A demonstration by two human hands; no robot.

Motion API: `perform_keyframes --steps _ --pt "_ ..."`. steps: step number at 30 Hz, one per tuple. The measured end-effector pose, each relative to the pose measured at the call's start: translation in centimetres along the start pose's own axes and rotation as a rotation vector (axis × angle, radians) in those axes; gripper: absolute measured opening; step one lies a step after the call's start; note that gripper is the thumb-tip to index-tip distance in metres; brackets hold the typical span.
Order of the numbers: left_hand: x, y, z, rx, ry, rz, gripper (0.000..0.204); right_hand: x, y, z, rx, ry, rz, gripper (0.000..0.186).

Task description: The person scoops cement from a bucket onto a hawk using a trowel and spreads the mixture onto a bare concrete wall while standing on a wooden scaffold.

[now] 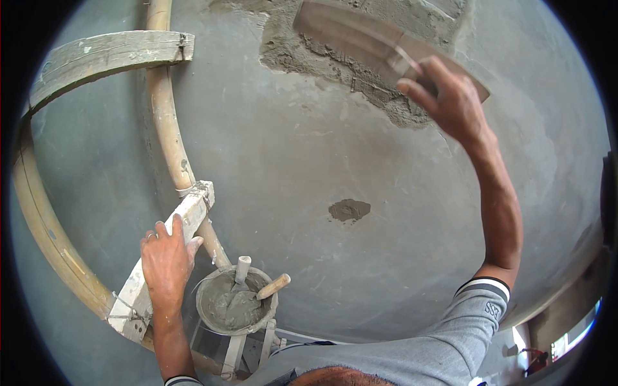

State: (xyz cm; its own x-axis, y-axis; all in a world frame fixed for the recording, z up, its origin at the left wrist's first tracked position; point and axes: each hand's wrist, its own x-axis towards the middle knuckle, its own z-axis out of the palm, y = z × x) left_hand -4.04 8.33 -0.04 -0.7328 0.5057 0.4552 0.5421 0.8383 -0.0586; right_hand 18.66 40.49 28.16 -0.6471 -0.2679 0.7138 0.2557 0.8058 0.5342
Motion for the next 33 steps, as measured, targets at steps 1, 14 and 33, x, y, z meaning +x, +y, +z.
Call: perform_keyframes --steps 1,14,33 --pt "0.1 -0.1 0.3 0.016 0.021 0.010 0.061 -1.4 -1.1 0.8 0.081 -0.062 0.050 0.040" --pt "0.0 0.0 0.4 0.037 0.030 0.032 0.062 6.0 4.9 -3.5 -0.364 0.201 0.145 0.034" --pt "0.2 0.4 0.2 0.058 0.038 -0.004 0.063 -0.1 1.7 -1.0 -0.227 -0.073 -0.308 0.030"
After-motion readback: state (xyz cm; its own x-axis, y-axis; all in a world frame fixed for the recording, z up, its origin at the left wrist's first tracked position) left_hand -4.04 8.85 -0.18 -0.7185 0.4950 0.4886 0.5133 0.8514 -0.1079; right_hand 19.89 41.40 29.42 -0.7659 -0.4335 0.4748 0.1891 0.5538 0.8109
